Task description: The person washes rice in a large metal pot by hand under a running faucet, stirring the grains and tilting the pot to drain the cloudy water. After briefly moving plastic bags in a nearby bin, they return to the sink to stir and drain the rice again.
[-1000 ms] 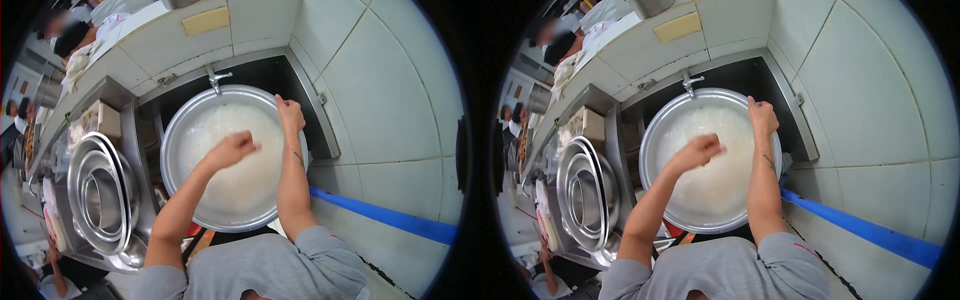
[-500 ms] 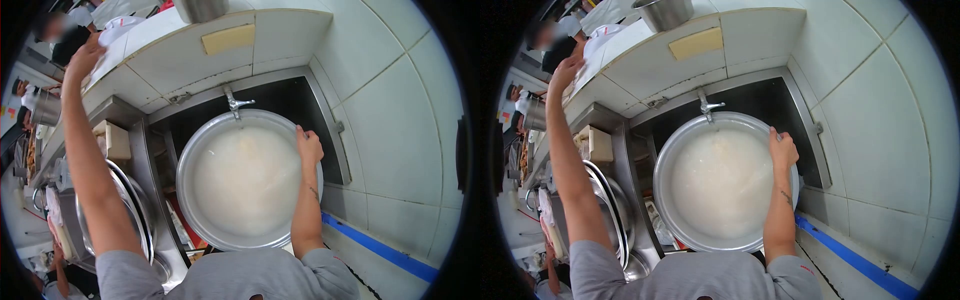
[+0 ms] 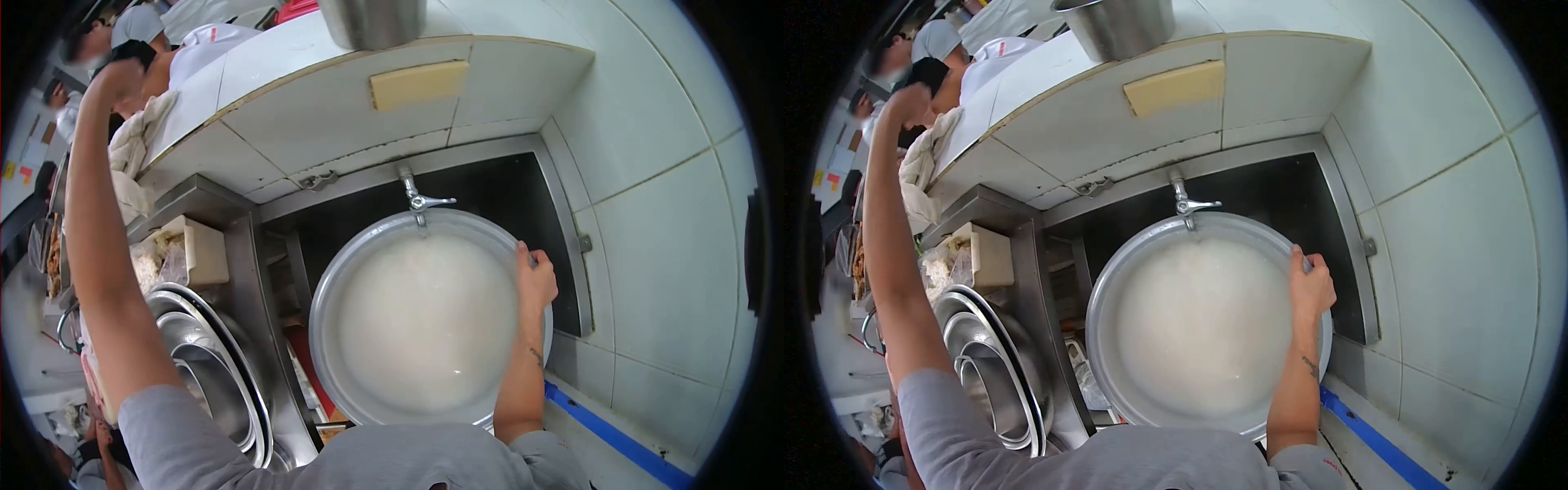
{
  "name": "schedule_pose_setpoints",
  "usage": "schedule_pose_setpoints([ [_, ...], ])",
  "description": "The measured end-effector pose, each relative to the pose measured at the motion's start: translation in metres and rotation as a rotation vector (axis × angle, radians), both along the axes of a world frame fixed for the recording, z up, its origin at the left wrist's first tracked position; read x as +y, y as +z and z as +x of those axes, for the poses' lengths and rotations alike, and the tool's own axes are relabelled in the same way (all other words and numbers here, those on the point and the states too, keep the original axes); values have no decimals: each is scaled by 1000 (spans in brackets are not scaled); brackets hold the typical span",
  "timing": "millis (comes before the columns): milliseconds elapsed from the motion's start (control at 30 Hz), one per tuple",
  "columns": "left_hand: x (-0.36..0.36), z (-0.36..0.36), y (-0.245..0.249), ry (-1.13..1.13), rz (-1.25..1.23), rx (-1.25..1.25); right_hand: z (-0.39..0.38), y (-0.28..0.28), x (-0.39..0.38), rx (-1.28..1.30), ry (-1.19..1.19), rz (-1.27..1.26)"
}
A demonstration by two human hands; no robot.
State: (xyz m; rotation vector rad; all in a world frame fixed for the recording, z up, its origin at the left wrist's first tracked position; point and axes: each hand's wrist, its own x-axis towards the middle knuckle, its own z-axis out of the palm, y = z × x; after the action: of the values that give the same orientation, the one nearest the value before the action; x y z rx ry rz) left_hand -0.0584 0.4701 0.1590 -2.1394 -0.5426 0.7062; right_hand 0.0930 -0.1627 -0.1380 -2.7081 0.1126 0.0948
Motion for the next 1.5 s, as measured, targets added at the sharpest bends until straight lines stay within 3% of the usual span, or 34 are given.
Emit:
schedule_pose_setpoints([
  [33,34,7,-4,-369,140,83,0,1,0,-5,-3,2],
  [133,-35,39,-37,-248,123,-352,0,-5,-1,8,3,3],
  [200,-18,58,-67,104,-50,-762,3,-4,-4,11,-3,-4],
  [333,61,54,-97,213,-75,-825,3,-6,0,1,-24,8],
  [400,83,48,-103,153,-77,-768,4,-6,-1,10,-29,29],
  [433,142,43,-117,109,-37,-711,5,-6,-1,8,-32,33],
  [533,224,33,-141,-225,-77,-780,4,-3,-1,13,-31,32],
  [567,224,35,-138,-207,-99,-759,5,-4,-1,12,-31,34],
  [800,157,51,-125,141,-62,-688,4,-1,1,-4,-45,73],
  [1067,115,59,-108,297,31,-746,3,-2,3,-31,-44,73],
  [1200,78,54,-92,101,100,-1147,4,-5,1,-39,-27,51],
  [1333,105,23,-76,1,42,-1427,3,-8,0,-75,-18,21],
  [1400,79,28,-71,-290,23,-1676,4,-8,3,-85,2,18],
  [1467,-10,50,-56,-287,-79,-1790,4,0,5,-28,2,7],
  [1500,-58,57,-53,-603,-232,-1720,3,2,4,-8,8,11],
])
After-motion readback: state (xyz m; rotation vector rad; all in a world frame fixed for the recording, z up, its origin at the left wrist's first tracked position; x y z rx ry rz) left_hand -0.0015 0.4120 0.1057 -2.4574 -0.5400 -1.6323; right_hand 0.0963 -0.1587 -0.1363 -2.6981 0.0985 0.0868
